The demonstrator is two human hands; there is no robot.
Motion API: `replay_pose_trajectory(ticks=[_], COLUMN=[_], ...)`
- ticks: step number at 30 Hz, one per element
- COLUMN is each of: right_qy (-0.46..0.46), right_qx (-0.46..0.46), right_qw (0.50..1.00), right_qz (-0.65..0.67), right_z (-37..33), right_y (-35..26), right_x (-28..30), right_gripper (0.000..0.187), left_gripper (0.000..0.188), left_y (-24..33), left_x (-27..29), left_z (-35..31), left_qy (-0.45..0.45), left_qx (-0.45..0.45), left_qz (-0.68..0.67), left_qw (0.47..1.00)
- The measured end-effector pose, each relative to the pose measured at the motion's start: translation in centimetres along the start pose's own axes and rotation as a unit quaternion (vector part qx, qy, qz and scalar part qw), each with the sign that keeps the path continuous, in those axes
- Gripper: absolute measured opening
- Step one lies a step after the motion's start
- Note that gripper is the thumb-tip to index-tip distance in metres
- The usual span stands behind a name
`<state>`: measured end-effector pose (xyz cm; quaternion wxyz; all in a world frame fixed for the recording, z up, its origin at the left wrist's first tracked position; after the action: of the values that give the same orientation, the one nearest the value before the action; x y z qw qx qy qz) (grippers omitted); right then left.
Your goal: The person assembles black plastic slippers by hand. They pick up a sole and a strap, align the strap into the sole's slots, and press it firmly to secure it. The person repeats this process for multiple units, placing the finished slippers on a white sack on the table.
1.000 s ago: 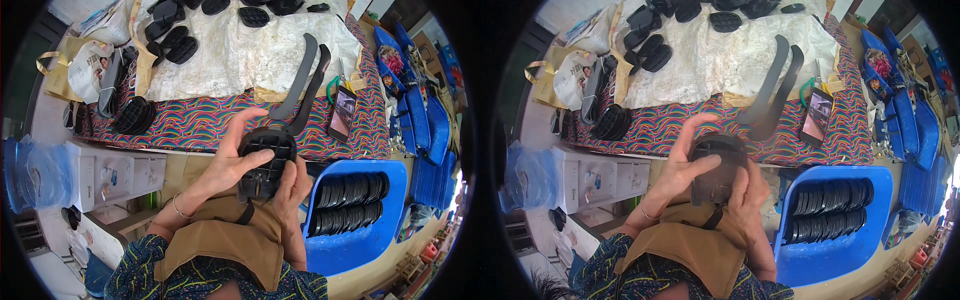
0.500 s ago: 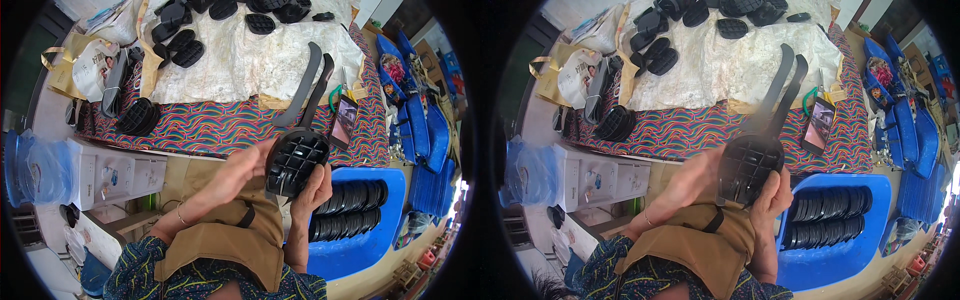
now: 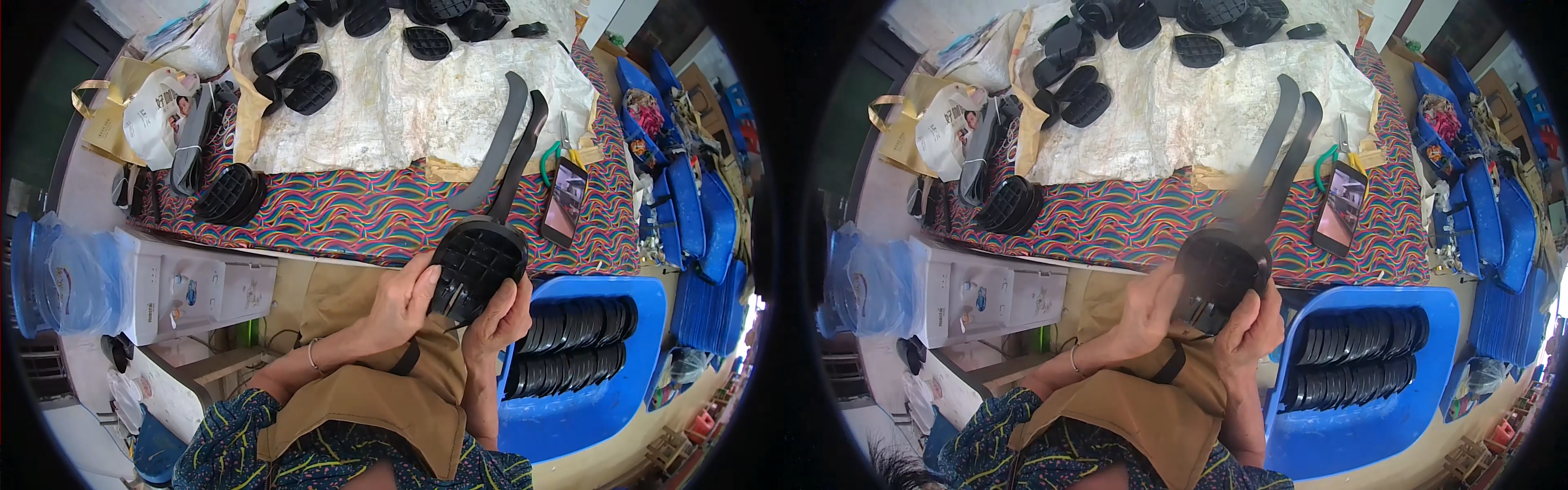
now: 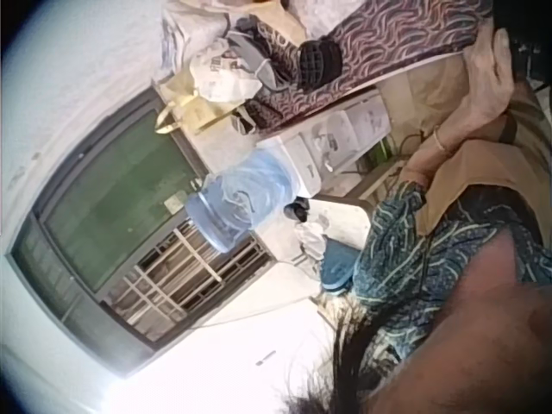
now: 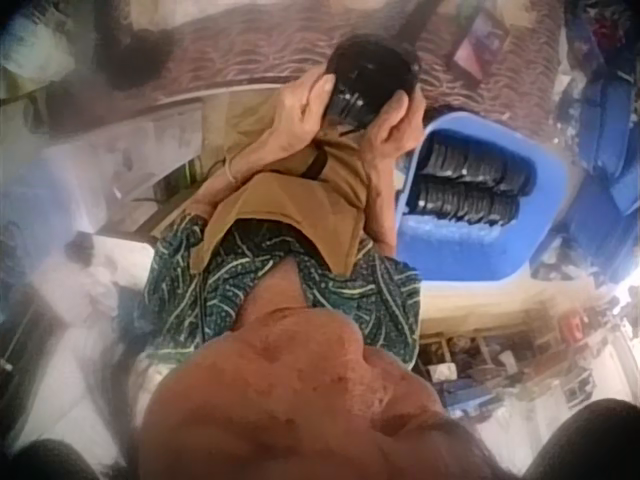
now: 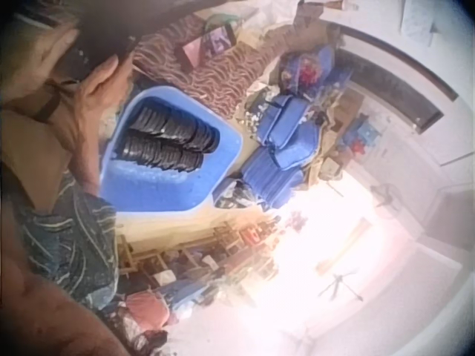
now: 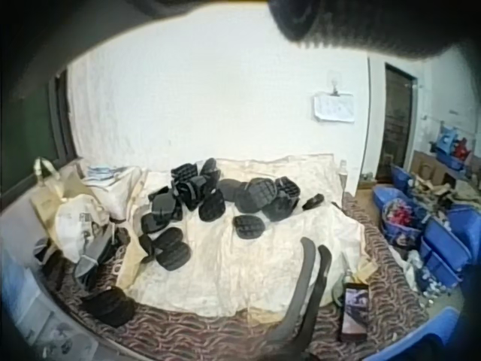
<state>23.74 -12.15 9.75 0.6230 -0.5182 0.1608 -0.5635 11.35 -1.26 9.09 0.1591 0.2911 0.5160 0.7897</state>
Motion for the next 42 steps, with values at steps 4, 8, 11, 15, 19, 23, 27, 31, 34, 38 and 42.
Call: replay_pose_trajectory(ticks=[4,8,11,15,19,23,27,31,34,38,42], right_qy=[-0.01,-0.021,-0.017,-0.063,-0.065,-0.069,-0.079,-0.064,-0.11,-0.264,-0.31], right_qx=[-0.007,0.025,0.027,-0.029,-0.002,-0.027,-0.05,-0.081,-0.103,-0.233,-0.177], right_qw=[1.0,0.999,0.999,0.996,0.996,0.994,0.99,0.986,0.977,0.905,0.902], right_qz=[0.009,-0.009,0.006,0.058,0.056,0.084,0.108,0.131,0.15,0.24,0.242], right_z=[-0.1,-0.6,-0.8,-0.7,-0.9,-1.2,-1.4,-2.0,-2.4,-3.2,0.3], right_y=[0.8,0.7,1.0,2.3,2.3,2.3,2.9,3.1,2.9,4.0,2.7], right_x=[0.3,0.2,-0.1,-0.3,-0.3,-0.4,-0.6,-1.1,-1.9,-2.7,-1.6], right_gripper=[0.033,0.034,0.034,0.034,0.036,0.037,0.039,0.037,0.036,0.045,0.048], left_gripper=[0.045,0.042,0.04,0.035,0.032,0.036,0.046,0.065,0.078,0.076,0.079], left_y=[-0.7,0.1,0.3,1.1,0.9,-0.4,0.4,0.3,0.4,-0.6,0.6], left_x=[0.6,0.7,0.5,0.5,0.3,-0.5,-0.7,-0.8,-0.6,0.2,1.7], left_z=[1.5,2.8,2.0,2.5,3.5,2.9,2.6,2.7,2.9,2.8,3.0], left_qy=[-0.031,-0.011,-0.003,-0.011,-0.068,-0.117,-0.095,-0.095,-0.086,-0.132,-0.165], left_qx=[0.056,0.055,0.019,0.019,0.089,0.075,0.036,0.108,0.063,0.134,0.099], left_qz=[-0.128,-0.095,0.042,-0.073,-0.122,0.069,-0.002,-0.2,-0.17,-0.236,-0.245], left_qw=[0.99,0.994,0.999,0.997,0.986,0.988,0.995,0.969,0.98,0.953,0.95])
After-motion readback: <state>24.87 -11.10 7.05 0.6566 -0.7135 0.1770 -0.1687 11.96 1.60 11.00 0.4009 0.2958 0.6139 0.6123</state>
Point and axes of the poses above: each hand's wrist, its own z-axis towards the middle knuckle, its own x-axis out of the back of the hand, y = z × x, the point moved 8 cm from there along z, towards the middle knuckle, and after that the axes turned 2 degrees about -z, right-handed, at the moved point
